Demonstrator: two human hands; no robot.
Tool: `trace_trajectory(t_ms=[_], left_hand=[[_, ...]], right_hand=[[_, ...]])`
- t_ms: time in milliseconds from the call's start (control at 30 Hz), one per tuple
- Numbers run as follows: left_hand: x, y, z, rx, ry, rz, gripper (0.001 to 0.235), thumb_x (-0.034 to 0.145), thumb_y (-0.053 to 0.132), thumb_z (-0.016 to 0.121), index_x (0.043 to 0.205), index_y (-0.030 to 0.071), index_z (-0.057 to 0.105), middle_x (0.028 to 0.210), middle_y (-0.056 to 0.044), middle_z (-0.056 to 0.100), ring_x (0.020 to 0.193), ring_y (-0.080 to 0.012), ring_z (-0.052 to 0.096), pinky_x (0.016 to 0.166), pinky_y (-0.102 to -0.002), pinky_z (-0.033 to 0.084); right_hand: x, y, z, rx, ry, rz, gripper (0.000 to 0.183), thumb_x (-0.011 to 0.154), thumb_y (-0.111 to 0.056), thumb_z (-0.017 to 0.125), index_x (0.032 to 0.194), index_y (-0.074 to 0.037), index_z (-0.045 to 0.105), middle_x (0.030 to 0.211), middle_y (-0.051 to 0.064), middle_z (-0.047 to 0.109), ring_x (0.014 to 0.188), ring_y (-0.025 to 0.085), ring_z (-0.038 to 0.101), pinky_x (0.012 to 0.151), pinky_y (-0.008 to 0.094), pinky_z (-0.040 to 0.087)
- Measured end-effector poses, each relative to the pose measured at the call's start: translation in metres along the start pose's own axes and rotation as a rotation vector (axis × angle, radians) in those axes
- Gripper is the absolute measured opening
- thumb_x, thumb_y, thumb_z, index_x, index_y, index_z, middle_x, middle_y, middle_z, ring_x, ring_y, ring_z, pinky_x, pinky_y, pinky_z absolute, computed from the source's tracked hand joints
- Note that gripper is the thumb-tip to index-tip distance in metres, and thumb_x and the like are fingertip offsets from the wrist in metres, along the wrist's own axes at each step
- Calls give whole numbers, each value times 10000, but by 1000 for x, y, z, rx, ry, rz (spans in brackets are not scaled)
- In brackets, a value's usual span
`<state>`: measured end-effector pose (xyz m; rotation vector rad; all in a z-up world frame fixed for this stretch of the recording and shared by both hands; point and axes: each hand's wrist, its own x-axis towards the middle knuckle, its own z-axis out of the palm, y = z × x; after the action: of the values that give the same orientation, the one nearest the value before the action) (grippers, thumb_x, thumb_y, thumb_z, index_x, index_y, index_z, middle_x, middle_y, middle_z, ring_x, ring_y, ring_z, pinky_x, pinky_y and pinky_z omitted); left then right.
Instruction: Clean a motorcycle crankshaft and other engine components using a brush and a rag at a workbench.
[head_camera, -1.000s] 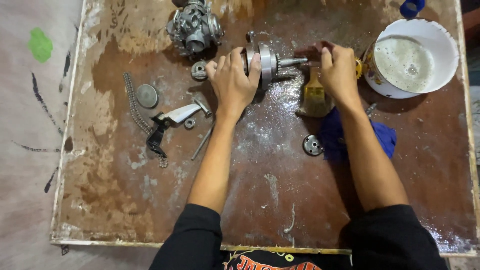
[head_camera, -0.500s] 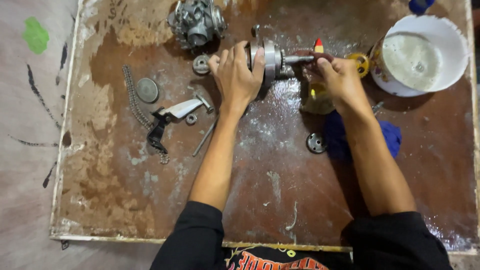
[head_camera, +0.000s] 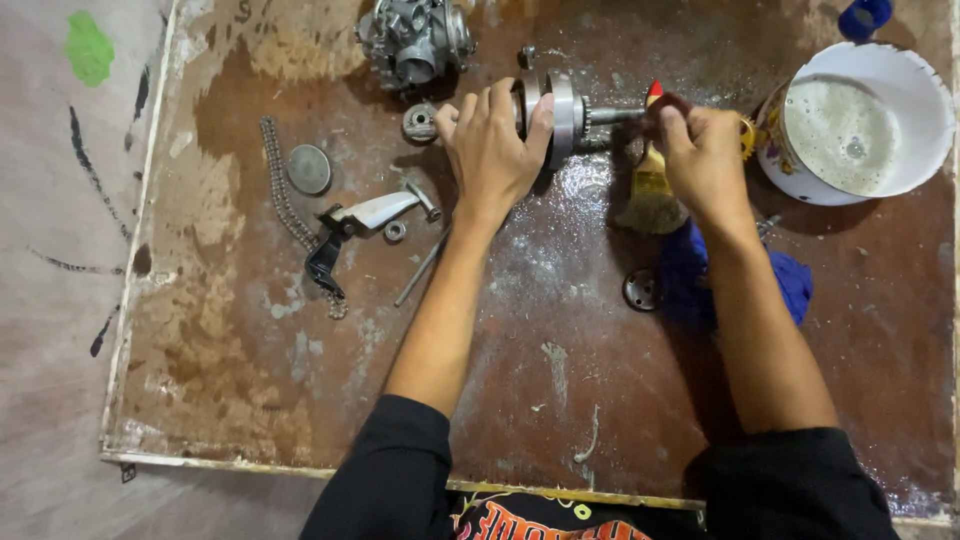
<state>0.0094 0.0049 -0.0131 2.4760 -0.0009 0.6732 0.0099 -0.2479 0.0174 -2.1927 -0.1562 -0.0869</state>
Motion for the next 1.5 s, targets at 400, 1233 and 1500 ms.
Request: trace_trajectory(t_ms=[400,1233,1500], left_hand=[[-4,4,-26,120,-137,123,1119,653,-23,847,1566,284,277,1107,-48,708,1097,-260,658,928,-488,348],[4,-4,-14,175,-405,27,1351,540,455,994,1565,266,135,1113,-97,705,1109,-310,643,1063,-657,320],[0,8,-36,124,-341,34,1096,671,4,816,1570,261,244,1088,-51,714,1124,-266,656,961,-551,387]], right_hand=[[-22,-86,48,-312,7,-658,395,979,-38,693,1369,14,655,1510,306,505,1239,461,614,1022,483,548],[-31,-100,-28,-648,-63,-543,328,1095,-24,643,1401,-120,711,1196,251,682,938,348,718,699,440,624],[3,-119,28,-936,-50,-745,405,1062,-369,688,1180,16,734,956,131,637,887,256,585,758,384,508]])
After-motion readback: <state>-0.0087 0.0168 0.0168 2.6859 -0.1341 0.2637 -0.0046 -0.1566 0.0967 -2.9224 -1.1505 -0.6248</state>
